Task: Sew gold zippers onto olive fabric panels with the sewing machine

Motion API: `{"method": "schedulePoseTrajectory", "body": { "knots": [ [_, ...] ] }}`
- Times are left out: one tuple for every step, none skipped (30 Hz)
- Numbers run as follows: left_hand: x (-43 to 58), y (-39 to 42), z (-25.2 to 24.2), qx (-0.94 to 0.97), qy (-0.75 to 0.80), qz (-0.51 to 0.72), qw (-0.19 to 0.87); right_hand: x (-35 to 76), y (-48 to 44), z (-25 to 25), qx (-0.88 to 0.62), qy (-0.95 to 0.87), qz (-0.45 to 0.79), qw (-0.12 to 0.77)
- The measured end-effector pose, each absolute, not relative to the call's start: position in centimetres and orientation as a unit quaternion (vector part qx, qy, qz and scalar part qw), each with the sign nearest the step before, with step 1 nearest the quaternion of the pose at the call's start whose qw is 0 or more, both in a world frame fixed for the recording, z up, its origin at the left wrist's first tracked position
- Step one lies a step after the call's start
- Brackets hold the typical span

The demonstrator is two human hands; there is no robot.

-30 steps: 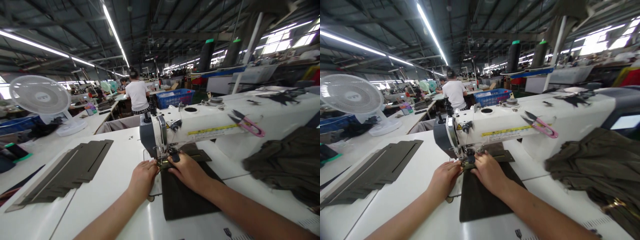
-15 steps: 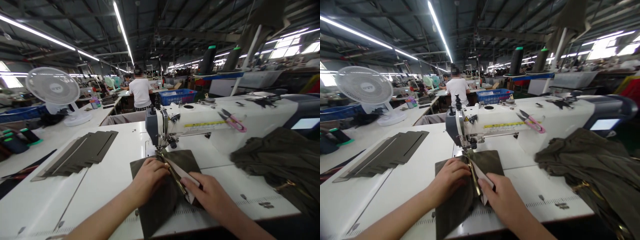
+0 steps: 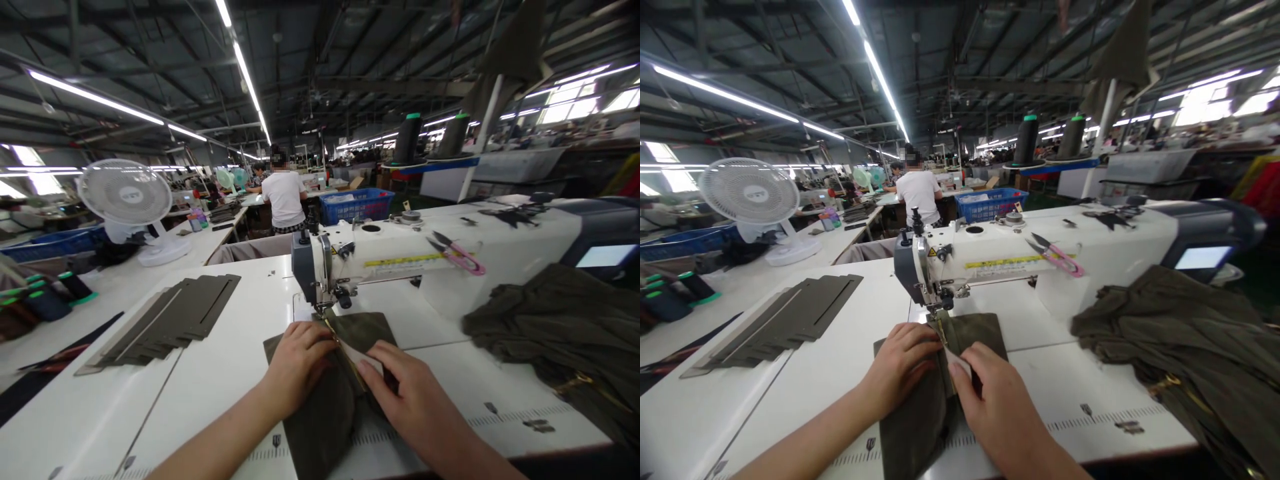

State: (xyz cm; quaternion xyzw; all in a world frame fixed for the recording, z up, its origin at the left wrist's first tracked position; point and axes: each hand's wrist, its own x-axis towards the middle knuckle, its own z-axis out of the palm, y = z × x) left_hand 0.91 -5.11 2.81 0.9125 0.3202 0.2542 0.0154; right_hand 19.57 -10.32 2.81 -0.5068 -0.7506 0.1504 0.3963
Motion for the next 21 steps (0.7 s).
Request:
{"method": "schedulePoseTrajectory", "body": {
  "knots": [
    [1.1,-5.3,2.8,0.913,0.304,0.272,0.011,19.5,-10.1,2.9,-0.501,-0.748,0.16,0.406],
    [1.3,-5.3,2.7,0.914,0.286,0.288,0.005,19.5,-10.0,3.0,-0.496,-0.745,0.166,0.412],
    [1.5,-5.2,2.7,0.915,0.266,0.303,-0.002,19.6,-9.8,3.3,-0.493,-0.745,0.165,0.418],
    [1.5,-5.0,2.8,0.917,0.246,0.314,-0.009,19.7,-9.8,3.7,-0.491,-0.746,0.15,0.425],
    [1.6,-4.7,2.9,0.919,0.23,0.321,-0.015,19.9,-9.9,4.1,-0.488,-0.746,0.116,0.438],
    [1.6,-4.3,3.1,0.92,0.221,0.324,-0.02,19.9,-10.1,4.6,-0.485,-0.744,0.065,0.456],
    [1.5,-4.0,3.4,0.919,0.22,0.326,-0.022,19.7,-10.5,5.0,-0.473,-0.744,0.007,0.471],
    [1.5,-3.6,3.7,0.918,0.227,0.325,-0.02,19.3,-11.0,5.2,-0.451,-0.754,-0.045,0.475],
    [1.5,-3.3,4.0,0.914,0.242,0.324,-0.013,18.5,-11.5,5.3,-0.418,-0.773,-0.083,0.47],
    [1.5,-3.0,4.4,0.909,0.261,0.324,-0.001,17.3,-12.0,5.2,-0.381,-0.8,-0.102,0.452],
    [1.5,-2.8,4.8,0.903,0.28,0.324,0.014,15.9,-12.3,4.9,-0.338,-0.84,-0.094,0.414],
    [1.6,-2.7,5.2,0.898,0.297,0.322,0.028,14.4,-12.3,4.5,-0.307,-0.86,-0.094,0.396],
    [1.7,-2.5,5.6,0.894,0.312,0.319,0.04,12.9,-12.1,4.0,-0.305,-0.876,-0.084,0.363],
    [1.8,-2.4,5.9,0.89,0.324,0.316,0.047,11.7,-11.6,3.6,-0.326,-0.889,-0.072,0.314],
    [1.9,-2.4,6.2,0.886,0.335,0.316,0.049,11.0,-10.9,3.2,-0.373,-0.89,-0.054,0.257],
    [1.9,-2.3,6.4,0.883,0.344,0.316,0.05,10.8,-10.1,3.0,-0.418,-0.885,-0.041,0.202],
    [1.9,-2.3,6.6,0.879,0.352,0.319,0.052,11.2,-9.3,2.9,-0.46,-0.874,-0.031,0.151],
    [1.8,-2.2,6.7,0.874,0.359,0.323,0.054,12.1,-8.7,2.8,-0.508,-0.854,-0.021,0.11],
    [1.8,-2.2,6.7,0.868,0.367,0.329,0.057,13.2,-8.2,2.8,-0.546,-0.832,-0.025,0.097],
    [1.7,-2.2,6.6,0.862,0.374,0.336,0.059,14.5,-7.9,2.8,-0.577,-0.811,-0.026,0.087],
    [1.6,-2.2,6.5,0.856,0.382,0.344,0.06,15.6,-7.8,2.8,-0.581,-0.809,-0.023,0.082]
  ]
}}
